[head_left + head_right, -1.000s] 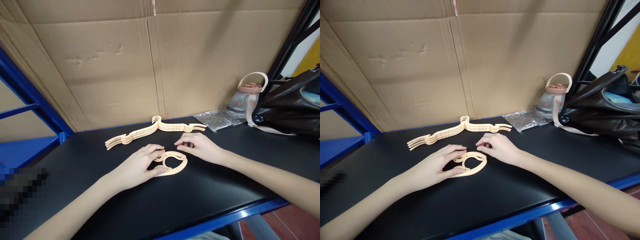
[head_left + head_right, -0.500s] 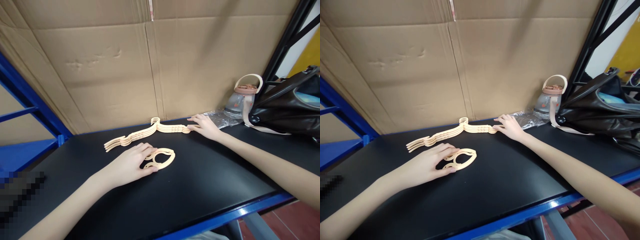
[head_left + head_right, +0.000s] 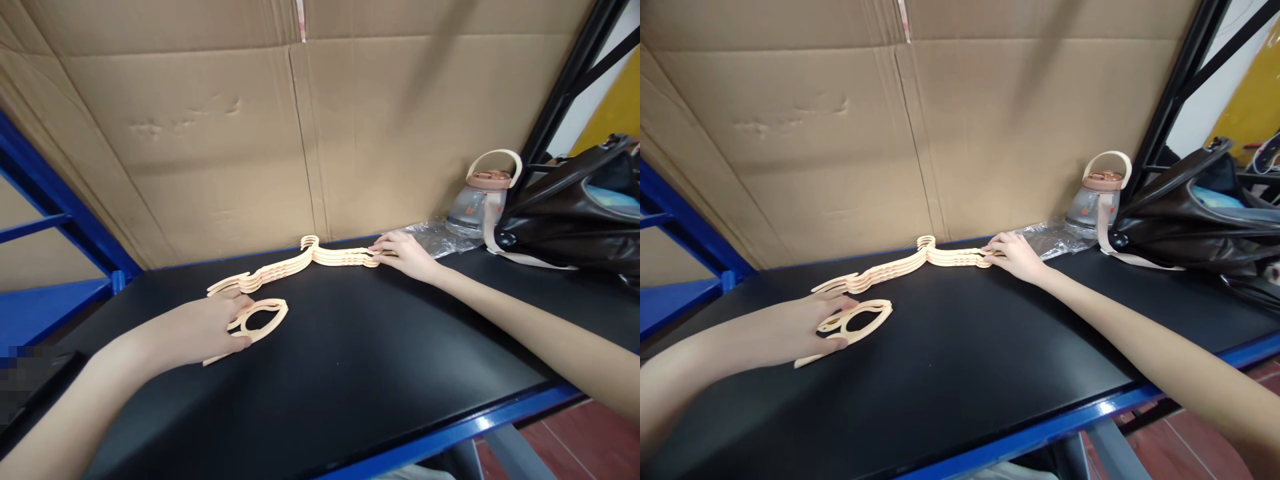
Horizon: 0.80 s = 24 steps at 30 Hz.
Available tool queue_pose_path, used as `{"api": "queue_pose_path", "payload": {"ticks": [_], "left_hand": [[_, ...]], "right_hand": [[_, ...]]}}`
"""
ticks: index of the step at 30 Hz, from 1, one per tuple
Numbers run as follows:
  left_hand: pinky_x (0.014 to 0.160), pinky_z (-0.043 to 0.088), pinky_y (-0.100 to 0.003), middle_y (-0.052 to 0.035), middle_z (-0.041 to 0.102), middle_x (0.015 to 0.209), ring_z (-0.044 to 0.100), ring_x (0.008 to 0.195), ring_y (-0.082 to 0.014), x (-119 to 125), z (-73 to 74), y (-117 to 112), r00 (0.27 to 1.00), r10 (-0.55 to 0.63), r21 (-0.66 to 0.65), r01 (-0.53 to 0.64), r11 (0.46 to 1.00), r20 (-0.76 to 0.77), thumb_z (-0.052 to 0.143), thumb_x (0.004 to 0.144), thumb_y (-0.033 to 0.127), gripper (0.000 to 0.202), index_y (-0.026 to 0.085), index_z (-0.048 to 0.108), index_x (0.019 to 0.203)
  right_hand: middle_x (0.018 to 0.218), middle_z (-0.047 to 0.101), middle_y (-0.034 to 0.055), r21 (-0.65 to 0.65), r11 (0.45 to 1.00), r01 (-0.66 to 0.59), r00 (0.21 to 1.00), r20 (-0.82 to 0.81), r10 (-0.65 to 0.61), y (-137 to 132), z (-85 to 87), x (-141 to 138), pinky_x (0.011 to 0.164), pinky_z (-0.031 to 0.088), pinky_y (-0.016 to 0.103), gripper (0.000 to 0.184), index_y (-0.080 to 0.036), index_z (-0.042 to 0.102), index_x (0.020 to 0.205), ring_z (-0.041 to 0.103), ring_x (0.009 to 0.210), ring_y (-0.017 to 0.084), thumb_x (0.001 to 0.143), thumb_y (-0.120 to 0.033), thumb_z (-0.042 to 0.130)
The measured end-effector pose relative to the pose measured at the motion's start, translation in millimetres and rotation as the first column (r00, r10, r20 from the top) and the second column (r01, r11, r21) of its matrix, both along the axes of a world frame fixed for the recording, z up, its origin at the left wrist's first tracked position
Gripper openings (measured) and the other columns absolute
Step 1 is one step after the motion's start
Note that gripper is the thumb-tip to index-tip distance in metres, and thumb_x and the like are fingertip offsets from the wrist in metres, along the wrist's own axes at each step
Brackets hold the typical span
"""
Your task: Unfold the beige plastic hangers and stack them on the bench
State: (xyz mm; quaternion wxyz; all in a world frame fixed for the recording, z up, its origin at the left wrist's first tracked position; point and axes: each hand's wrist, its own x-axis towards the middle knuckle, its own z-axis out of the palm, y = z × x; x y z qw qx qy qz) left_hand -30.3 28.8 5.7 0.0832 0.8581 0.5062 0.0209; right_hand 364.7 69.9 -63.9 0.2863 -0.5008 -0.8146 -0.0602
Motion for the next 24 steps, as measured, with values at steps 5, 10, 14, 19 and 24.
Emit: {"api": "queue_pose_path", "payload": {"ticks": [5, 10, 14, 19, 24], "left_hand": [[0.099, 0.039, -0.044, -0.0081, 0.052, 0.134, 0.045, 0.124, -0.0343, 8, -0.2, -2, 0.984, -0.126, -0.05, 0.12, 0.992, -0.125, 0.054, 0.074, 0.036, 0.047, 0.026, 0.06, 0.12], [0.1, 0.039, -0.043, -0.0072, 0.057, 0.129, 0.049, 0.121, -0.0334, 12, -1.1, -4, 0.989, -0.132, -0.035, 0.13, 0.991, -0.064, 0.058, 0.072, 0.035, 0.045, 0.026, 0.062, 0.116], [0.101, 0.037, -0.045, -0.009, 0.046, 0.139, 0.04, 0.127, -0.0353, 11, -3.3, 2, 0.989, -0.13, 0.023, 0.132, 0.991, -0.062, 0.057, 0.075, 0.054, 0.061, 0.025, 0.052, 0.129], [0.103, 0.032, -0.047, -0.016, 0.042, 0.138, 0.039, 0.126, -0.0338, 3, -5.4, 27, 0.998, -0.045, 0.442, 0.061, 0.895, -0.046, 0.032, 0.087, 0.059, 0.062, 0.016, 0.048, 0.129], [0.091, 0.04, -0.047, -0.0193, 0.056, 0.119, 0.051, 0.111, -0.0353, -29, -8.6, 55, 0.989, 0.087, 0.364, -0.037, 0.931, -0.119, 0.029, 0.088, 0.055, 0.059, 0.011, 0.055, 0.118]], "right_hand": [[0.11, 0.064, 0.0091, -0.014, 0.999, 0.034, 0.999, -0.014, -0.034, 1, -2.7, 0, 0.092, 0.038, 0.044, 0.038, -0.021, 0.061, 0.12, 0.055, 0.105, 0.027, 0.092, -0.042, 0.045], [0.117, 0.062, 0.009, -0.038, 0.998, 0.043, 0.999, -0.009, -0.043, 3, -4.6, 1, 0.094, 0.038, 0.045, 0.037, -0.021, 0.063, 0.116, 0.054, 0.109, 0.027, 0.094, -0.04, 0.041], [0.116, 0.063, 0.0089, -0.049, 0.997, 0.062, 0.997, -0.032, -0.064, 5, -7.2, 3, 0.094, 0.039, 0.043, 0.035, -0.02, 0.061, 0.117, 0.055, 0.109, 0.026, 0.092, -0.038, 0.045], [0.117, 0.063, 0.0116, -0.057, 0.99, 0.126, 0.99, -0.056, -0.129, 9, -10.2, 7, 0.095, 0.038, 0.046, 0.045, -0.017, 0.05, 0.13, 0.053, 0.111, 0.028, 0.091, -0.04, 0.046], [0.11, 0.066, 0.0105, -0.091, 0.988, 0.121, 0.991, -0.044, -0.126, 11, -8.3, 11, 0.09, 0.039, 0.045, 0.032, -0.019, 0.067, 0.103, 0.056, 0.103, 0.029, 0.091, -0.04, 0.046]]}}
